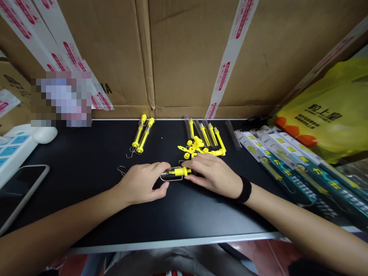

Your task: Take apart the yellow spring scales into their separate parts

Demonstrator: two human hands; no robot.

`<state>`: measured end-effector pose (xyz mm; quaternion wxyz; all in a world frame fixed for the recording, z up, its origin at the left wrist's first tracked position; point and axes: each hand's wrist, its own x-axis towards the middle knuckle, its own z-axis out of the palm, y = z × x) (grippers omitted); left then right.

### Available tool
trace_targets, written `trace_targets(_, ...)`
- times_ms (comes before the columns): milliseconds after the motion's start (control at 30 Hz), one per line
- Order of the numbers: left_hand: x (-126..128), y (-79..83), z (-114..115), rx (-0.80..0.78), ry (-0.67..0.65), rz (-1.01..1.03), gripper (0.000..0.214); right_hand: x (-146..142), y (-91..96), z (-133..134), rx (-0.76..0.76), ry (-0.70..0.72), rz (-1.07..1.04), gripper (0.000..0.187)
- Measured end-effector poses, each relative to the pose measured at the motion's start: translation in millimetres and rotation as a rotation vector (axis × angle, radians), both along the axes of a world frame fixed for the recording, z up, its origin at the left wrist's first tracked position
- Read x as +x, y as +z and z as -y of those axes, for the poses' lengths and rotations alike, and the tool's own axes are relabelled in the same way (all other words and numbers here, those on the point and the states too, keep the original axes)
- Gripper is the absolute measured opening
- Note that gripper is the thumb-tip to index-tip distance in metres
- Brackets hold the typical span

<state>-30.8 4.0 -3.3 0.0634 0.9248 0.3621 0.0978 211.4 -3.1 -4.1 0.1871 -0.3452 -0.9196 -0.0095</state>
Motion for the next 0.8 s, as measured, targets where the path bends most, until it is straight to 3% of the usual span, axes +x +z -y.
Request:
trace_targets(333,-0.1,-8.9,-2.9,0.189,-0.048,0.118,0.033,0.7,-0.1,-0.6,-0.015,-0.125,-0.084,0.025)
trace_targets(467,-1.9,-10.7,-2.6,0.236,-0.035,0.111,0.033,-2.4,3.0,2.4,-0.285,-0.201,-0.231,0.028)
trace_targets(633,-1.4,-12.5,-2.6,0.288,-0.002,0.091,0.034,-6.4,5.4,3.7,-0.691,-0.196,-0.501,0.036)
trace_targets(800,1.6,-12.8,-1.4,0.310,0.033,0.117,0.036,-10.9,7.0,9.1,-0.922,-0.139,-0.613,0.033)
